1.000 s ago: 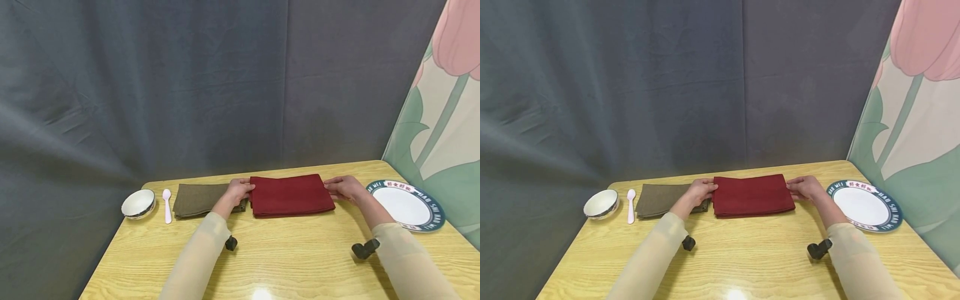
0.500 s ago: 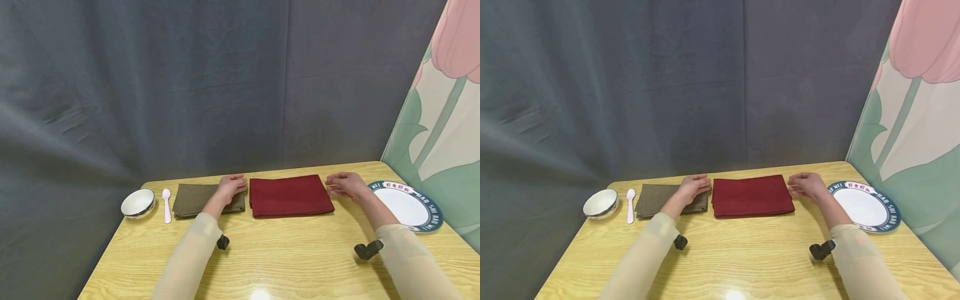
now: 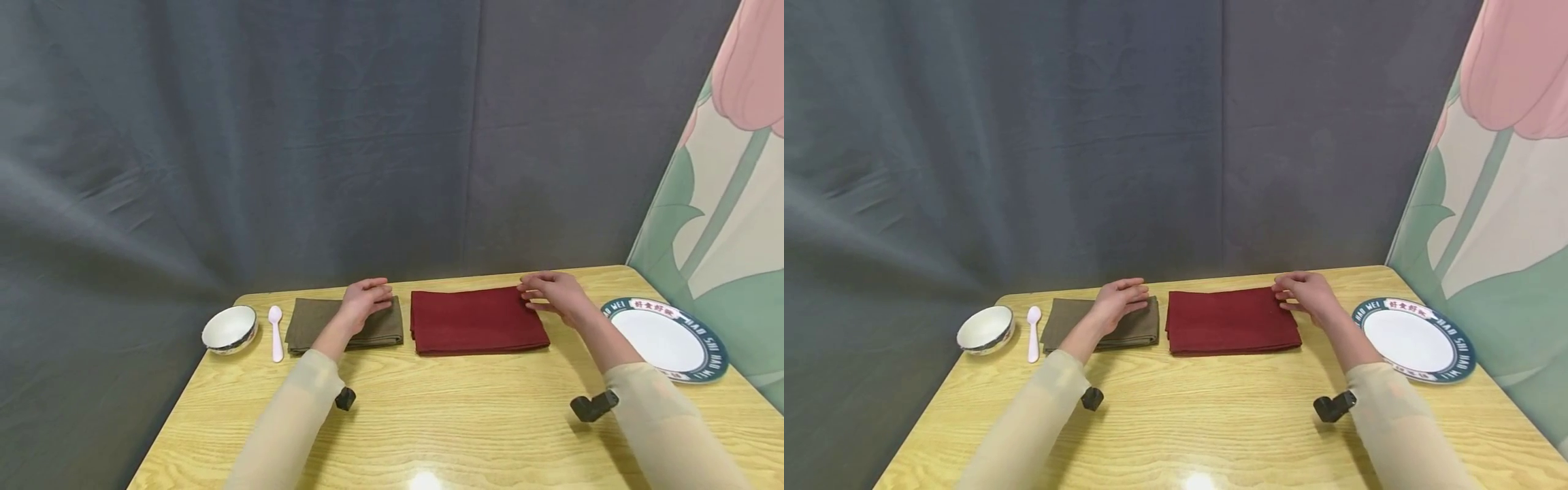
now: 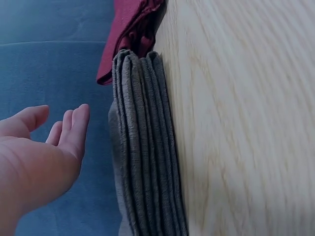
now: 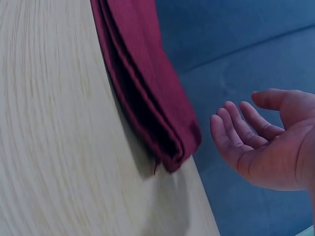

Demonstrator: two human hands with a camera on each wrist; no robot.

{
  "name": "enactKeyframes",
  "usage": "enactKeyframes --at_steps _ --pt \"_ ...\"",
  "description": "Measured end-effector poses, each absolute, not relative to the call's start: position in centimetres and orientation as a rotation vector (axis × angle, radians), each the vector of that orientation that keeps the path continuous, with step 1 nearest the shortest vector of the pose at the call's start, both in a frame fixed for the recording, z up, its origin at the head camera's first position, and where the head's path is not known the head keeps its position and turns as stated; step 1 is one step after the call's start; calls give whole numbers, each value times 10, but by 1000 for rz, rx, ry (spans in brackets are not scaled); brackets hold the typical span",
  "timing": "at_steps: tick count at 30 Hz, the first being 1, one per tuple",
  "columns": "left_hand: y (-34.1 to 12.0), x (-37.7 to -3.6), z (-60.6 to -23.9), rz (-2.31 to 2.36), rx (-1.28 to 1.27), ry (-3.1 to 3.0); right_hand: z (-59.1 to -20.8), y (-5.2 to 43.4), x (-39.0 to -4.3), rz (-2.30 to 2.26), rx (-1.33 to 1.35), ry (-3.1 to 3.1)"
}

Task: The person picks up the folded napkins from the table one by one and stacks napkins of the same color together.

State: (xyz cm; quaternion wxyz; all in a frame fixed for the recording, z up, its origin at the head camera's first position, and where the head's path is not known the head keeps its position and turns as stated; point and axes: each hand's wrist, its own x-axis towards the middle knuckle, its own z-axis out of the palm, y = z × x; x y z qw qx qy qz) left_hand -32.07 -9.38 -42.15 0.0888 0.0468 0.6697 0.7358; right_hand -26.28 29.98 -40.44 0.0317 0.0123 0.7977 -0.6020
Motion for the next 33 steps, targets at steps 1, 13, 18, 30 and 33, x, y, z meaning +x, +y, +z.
enactKeyframes --at_steps 1,13,18,30,33 --pt "-95 -320 -421 2185 146 1991 -403 296 -263 -1857 24 2452" --pt "-98 -298 -410 2058 313 2052 -391 253 -257 -1855 -291 2398" --pt "-101 -286 -405 1891 427 2238 -391 237 -255 -1742 -425 2475" --pt "-106 -259 -404 1300 786 2752 -390 209 -236 -1135 -714 2954" --pt "-105 -253 -405 1014 836 2900 -393 203 -231 -1006 -791 2993"
